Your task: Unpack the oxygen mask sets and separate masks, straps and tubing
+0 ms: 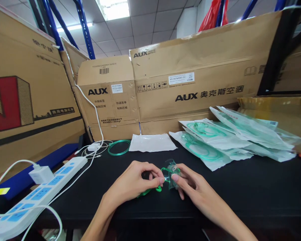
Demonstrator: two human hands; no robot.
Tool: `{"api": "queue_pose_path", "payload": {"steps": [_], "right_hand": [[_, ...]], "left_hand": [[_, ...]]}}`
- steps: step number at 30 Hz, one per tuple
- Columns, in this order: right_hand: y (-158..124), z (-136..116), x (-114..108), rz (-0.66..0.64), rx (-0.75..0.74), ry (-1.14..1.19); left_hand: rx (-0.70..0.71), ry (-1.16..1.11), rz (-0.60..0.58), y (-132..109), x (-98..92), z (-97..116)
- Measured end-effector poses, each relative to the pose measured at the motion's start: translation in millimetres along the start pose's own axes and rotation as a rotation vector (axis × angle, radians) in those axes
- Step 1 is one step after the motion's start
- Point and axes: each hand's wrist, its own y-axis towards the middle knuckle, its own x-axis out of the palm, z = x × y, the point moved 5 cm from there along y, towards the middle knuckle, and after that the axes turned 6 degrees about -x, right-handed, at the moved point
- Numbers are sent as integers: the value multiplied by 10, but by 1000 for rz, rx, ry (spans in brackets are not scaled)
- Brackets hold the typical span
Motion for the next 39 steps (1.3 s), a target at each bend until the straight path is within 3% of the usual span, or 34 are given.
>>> {"api": "queue_pose_path", "payload": {"steps": [12,18,25,29,34,39], "right_hand": [[19,76,-15,49,20,109],[37,54,-7,56,41,177],[22,45,-9,50,62,69],[1,121,-45,131,97,-9],[-22,71,-128,324,-96,-1],[-36,-22,-89,244,-215,-79]], "left_hand": [[-11,15,21,16,46,15],[9,-125,32,25,32,15],[75,-90,-8,44,66,41],[68,-22,-32,40,86,36],[38,21,23,44,58,2],[41,38,0,41,92,-2]]}}
